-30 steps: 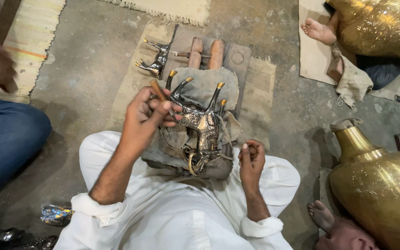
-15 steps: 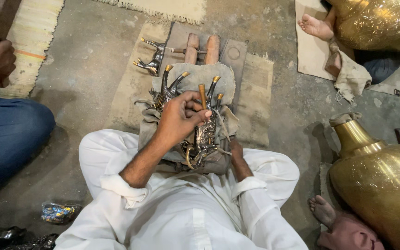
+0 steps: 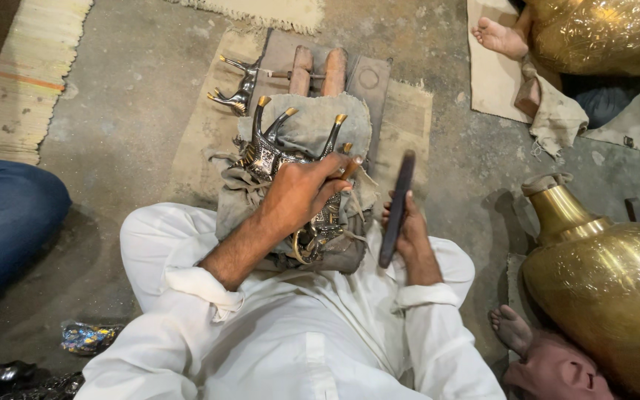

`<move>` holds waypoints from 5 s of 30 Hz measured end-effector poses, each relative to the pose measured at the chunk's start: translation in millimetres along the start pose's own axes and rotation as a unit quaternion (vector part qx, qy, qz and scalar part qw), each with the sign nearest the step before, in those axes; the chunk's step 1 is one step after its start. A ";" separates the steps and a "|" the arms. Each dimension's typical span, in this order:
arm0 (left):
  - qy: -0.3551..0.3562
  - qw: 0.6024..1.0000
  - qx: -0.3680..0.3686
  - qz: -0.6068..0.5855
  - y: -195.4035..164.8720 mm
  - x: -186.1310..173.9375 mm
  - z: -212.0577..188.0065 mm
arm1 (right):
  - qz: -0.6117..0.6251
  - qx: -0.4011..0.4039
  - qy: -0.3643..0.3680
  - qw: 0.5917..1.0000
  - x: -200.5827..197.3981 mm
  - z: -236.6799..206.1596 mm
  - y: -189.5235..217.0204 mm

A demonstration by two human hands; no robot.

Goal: The person sits on the workshop floor holding a brass animal figurine on a cloth-covered sandbag. They position a punch against the figurine's surface and strike it with a mallet to emboss decorative patterns, repositioning and turning the figurine to work different areas, then handle and turn the finished piece by hand.

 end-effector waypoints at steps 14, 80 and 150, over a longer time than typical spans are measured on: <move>0.005 1.000 -0.024 0.014 6.0 2.7 -0.2 | -0.323 -0.131 0.018 0.937 44.1 -117.5 86.7; 0.022 0.999 0.032 0.036 -7.1 -0.7 -13.7 | -0.785 -0.506 -0.180 0.307 186.3 -236.1 142.3; -0.003 0.999 0.032 -0.008 8.7 -8.4 -39.3 | -0.760 -0.512 -0.118 0.384 228.4 -244.5 145.3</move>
Point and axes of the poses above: each hand's wrist, its own z-axis towards the middle knuckle, its own x-axis out of the palm, y = z × x, the point moved 10 cm from there along z, towards the middle knuckle, and after that the axes turned 10 degrees about x, right-handed, at the moved point
